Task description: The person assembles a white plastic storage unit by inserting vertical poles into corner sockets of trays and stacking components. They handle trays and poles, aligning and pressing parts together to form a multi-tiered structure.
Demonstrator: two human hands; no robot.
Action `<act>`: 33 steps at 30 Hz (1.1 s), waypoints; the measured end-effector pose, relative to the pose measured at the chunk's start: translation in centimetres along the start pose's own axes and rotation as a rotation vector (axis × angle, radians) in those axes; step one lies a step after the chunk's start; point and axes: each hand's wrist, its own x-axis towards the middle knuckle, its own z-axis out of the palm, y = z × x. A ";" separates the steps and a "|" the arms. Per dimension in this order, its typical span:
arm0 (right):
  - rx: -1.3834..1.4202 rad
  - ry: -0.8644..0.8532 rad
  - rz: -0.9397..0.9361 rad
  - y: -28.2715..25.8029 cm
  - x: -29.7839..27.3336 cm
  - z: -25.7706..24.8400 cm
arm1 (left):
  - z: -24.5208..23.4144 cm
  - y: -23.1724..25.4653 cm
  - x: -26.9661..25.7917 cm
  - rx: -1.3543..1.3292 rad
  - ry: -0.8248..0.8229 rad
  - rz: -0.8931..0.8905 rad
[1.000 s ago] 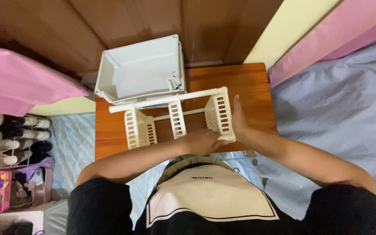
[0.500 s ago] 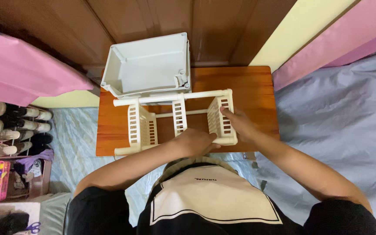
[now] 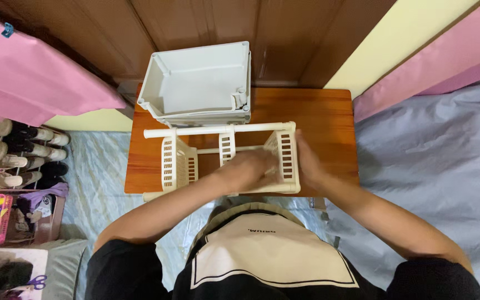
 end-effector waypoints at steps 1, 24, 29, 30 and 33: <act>0.022 0.017 -0.019 -0.2 0.5 -0.2 | -0.1 -0.9 0.4 0.065 0.124 0.018; 0.142 -0.023 0.089 -5.1 11.1 -0.7 | -2.6 -8.2 7.2 0.099 -0.240 -0.358; 0.134 0.013 0.074 -5.5 10.9 0.2 | -3.2 -8.6 8.3 0.054 -0.358 -0.435; 0.147 0.026 0.082 -5.5 10.8 0.2 | -3.2 -8.6 8.4 0.059 -0.372 -0.448; 0.163 -0.005 0.066 -5.5 10.7 0.3 | -3.0 -8.8 8.2 0.084 -0.342 -0.415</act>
